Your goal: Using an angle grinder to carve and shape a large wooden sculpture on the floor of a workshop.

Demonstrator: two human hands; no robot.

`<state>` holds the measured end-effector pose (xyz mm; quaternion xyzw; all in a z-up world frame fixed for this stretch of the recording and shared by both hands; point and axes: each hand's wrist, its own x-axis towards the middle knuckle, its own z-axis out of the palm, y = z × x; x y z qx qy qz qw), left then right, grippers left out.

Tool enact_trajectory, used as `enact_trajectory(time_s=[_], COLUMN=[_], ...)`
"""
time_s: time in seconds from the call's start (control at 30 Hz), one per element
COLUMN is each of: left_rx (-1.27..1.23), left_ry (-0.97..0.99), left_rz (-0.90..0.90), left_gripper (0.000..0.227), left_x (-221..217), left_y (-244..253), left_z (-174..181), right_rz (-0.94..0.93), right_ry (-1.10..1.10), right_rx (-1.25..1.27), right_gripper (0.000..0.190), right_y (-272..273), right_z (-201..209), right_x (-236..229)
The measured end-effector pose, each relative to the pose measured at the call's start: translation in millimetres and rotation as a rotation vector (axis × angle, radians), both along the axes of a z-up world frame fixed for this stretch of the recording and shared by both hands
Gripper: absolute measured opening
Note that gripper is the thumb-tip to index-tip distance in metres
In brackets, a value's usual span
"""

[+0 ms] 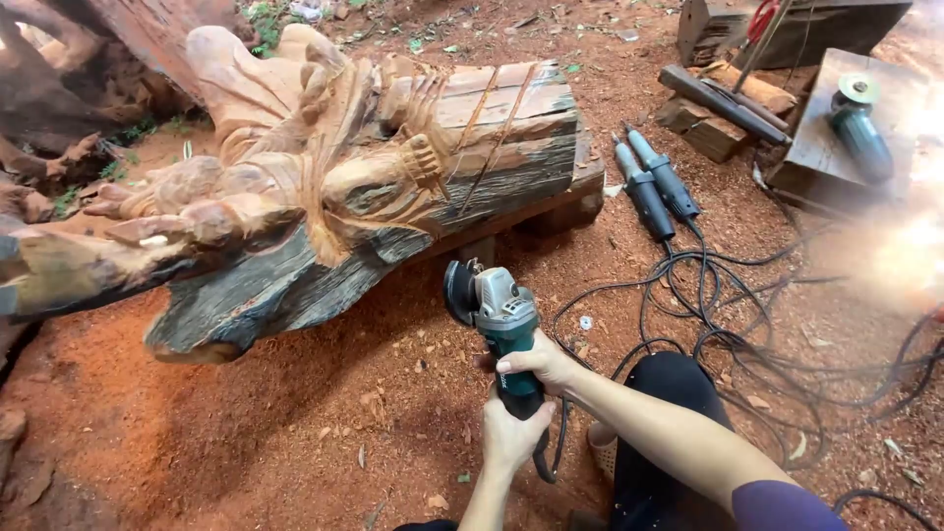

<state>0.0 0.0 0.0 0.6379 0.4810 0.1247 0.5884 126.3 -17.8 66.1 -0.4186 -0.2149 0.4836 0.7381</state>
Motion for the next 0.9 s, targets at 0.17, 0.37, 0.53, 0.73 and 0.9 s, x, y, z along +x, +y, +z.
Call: enact_trajectory(time_s=[0.17,0.37,0.53,0.73,0.9], left_rx=[-0.039,-0.359,-0.379,-0.336,-0.376], left_ry=[-0.345,-1.005,-1.047,-0.997,-1.044], left_rz=[-0.070,-0.065,0.139,0.340,0.442], left_gripper=[0.069,0.080,0.061,0.047,0.043], left_x=[-24,-20,-41,-39,-26], left_y=[30,70,61,52,51], left_z=[10,-27,27,64,63], right_rz=[-0.023,-0.009,0.080,0.137,0.174], right_ry=[-0.041,-0.264,-0.303,-0.231,-0.256], right_rx=[0.076,0.127,0.099,0.166,0.171], right_gripper=[0.066,0.062,0.054,0.055,0.054], right_y=[18,25,34,47,52], right_z=[-26,-12,-27,-41,-34], right_x=[2,-27,-48,-50,-42])
